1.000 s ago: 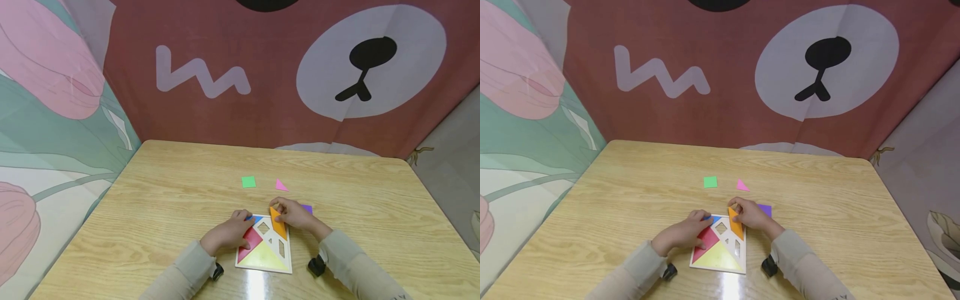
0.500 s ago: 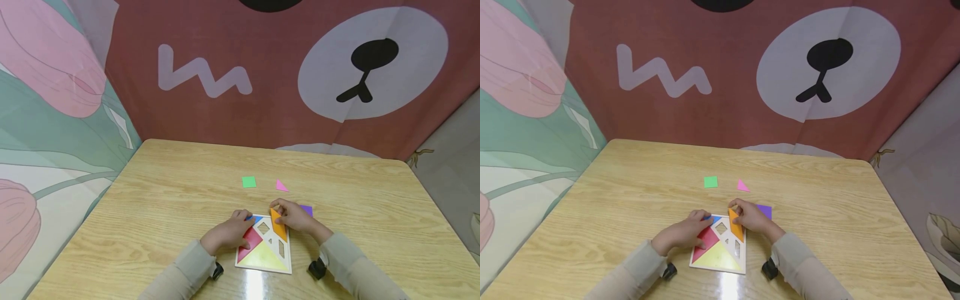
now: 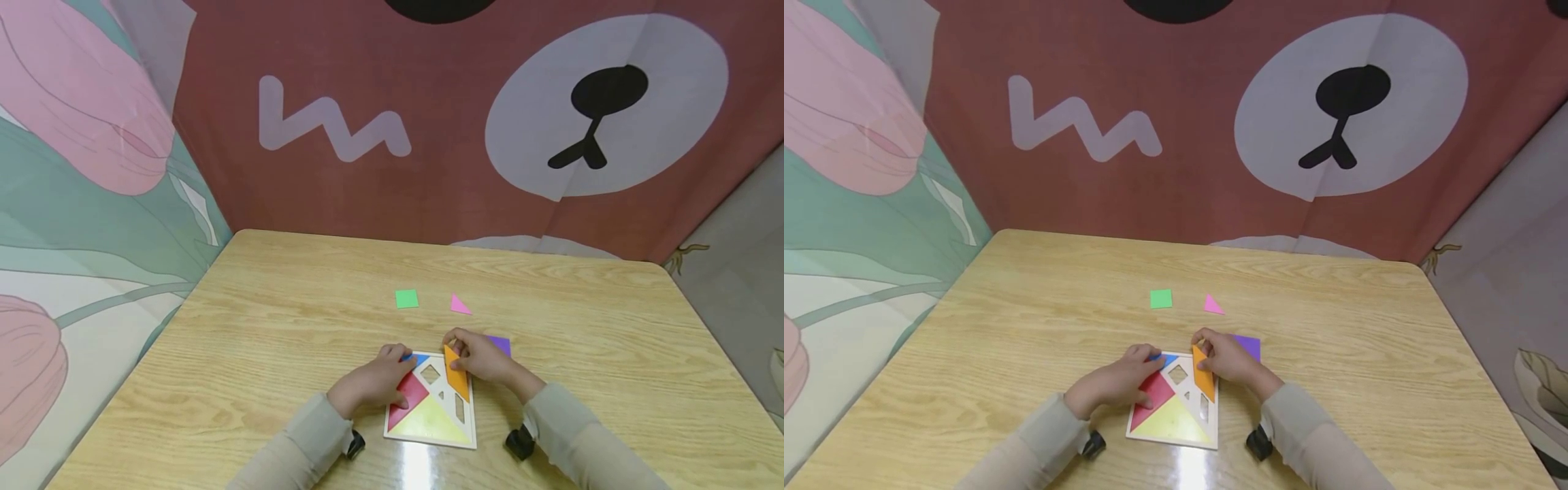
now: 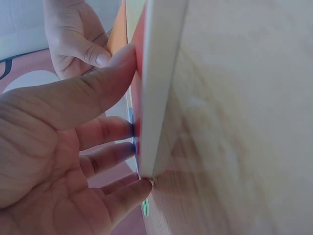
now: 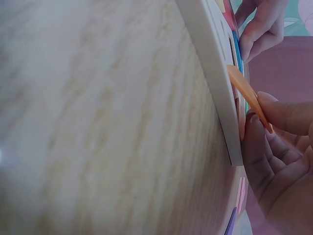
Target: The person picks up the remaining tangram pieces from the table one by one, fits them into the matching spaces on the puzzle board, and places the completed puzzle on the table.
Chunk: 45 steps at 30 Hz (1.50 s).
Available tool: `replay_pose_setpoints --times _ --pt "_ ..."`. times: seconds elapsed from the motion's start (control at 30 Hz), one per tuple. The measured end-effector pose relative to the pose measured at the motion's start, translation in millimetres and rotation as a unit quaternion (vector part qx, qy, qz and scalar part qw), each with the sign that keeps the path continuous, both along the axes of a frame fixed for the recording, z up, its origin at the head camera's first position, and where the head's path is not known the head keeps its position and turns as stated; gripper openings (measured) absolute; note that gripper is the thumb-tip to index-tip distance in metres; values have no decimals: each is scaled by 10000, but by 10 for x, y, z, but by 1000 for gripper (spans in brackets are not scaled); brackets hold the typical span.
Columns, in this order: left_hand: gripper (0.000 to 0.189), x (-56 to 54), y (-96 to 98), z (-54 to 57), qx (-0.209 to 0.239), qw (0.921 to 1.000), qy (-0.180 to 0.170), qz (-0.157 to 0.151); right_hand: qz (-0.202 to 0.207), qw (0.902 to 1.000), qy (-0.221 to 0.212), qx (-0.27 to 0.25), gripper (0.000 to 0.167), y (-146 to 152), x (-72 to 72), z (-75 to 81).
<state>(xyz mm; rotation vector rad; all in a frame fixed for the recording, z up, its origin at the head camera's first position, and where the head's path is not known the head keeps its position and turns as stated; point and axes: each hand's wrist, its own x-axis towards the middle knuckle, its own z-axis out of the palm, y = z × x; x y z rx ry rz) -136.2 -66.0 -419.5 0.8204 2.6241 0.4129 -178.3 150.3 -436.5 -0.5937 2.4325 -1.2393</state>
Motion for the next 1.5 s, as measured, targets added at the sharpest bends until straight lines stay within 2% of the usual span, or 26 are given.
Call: replay_pose_setpoints --times 0.37,0.57,1.13,1.5 --pt "66 23 0 21 93 10000 -25 -20 104 9993 131 326 28 -16 42 17" --pt "66 27 1 26 75 10000 -24 -4 214 9987 266 368 27 -23 60 6" --pt "66 11 1 11 73 10000 12 -43 245 9977 249 574 28 -47 102 19" --pt "65 8 9 39 19 10000 30 -53 370 9961 493 631 28 -31 121 8"
